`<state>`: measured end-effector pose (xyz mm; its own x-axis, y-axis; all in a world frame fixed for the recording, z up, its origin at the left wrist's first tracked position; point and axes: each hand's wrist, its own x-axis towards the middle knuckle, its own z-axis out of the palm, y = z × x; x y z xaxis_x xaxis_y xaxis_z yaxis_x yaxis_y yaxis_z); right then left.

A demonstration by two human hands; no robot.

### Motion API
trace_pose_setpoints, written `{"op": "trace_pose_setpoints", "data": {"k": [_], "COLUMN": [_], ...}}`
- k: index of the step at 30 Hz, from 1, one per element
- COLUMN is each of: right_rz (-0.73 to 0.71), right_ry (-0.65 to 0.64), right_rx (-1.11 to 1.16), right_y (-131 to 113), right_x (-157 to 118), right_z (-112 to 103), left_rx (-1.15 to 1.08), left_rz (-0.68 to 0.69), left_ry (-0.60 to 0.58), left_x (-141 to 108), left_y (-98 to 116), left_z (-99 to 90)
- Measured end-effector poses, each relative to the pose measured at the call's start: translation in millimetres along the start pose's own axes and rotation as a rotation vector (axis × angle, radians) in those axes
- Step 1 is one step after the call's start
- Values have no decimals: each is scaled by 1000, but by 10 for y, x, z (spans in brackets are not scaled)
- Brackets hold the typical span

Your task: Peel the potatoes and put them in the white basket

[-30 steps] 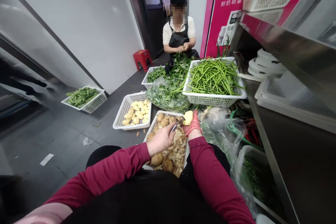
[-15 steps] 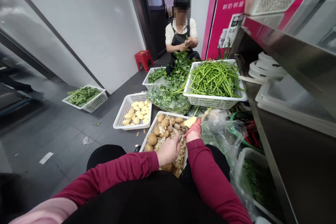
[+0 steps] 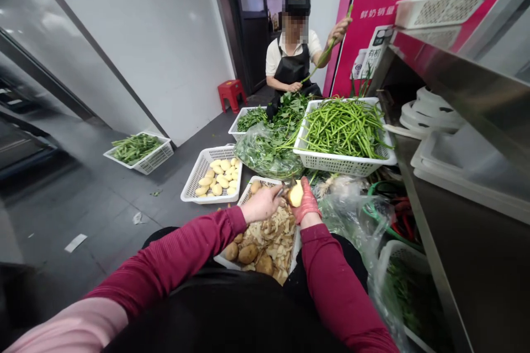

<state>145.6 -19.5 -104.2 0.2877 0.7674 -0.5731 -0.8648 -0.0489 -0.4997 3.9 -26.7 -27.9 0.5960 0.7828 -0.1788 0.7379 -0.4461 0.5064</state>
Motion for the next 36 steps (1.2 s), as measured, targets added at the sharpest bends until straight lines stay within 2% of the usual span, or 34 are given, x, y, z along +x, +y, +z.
{"op": "trace_pose_setpoints", "data": {"k": [2,4,6,9,12,14,17,20,22,27,29,34,36], "right_rz": [-30,-28,-16,-8,-24,-18,29,31,6,30,-31,-401,-456], "right_ry": [113,173,140,32,7,36,100,205,235,87,104,121,111], "right_rx": [28,27,13,-14,-46,-48,-16,1,13,36,-16,-278,-368], "right_y": [-57,-106,-106,-17,83,111,72,-31,-86,-17,46,85,79], "right_x": [61,89,72,-16,-102,-120,-72,14,45,13,19,120,154], "right_z": [-10,-14,-6,33,77,89,67,26,14,56,61,-25,-63], "left_rx": [1,-46,-94,-93,-24,22,33,1,-22,11,36,37,30], "left_rz": [6,8,-6,11,6,-36,-64,9,45,-9,-15,-1,5], "left_ry": [-67,-83,-14,120,91,59,39,-41,-39,122,101,102,120], "left_x": [-178,-318,-332,-129,75,68,-160,-408,-440,-131,-31,25,46], "left_y": [11,-24,-61,-46,19,47,31,-27,-48,13,51,54,36], "left_z": [214,326,269,-12,-173,-92,195,380,363,123,96,97,57]}}
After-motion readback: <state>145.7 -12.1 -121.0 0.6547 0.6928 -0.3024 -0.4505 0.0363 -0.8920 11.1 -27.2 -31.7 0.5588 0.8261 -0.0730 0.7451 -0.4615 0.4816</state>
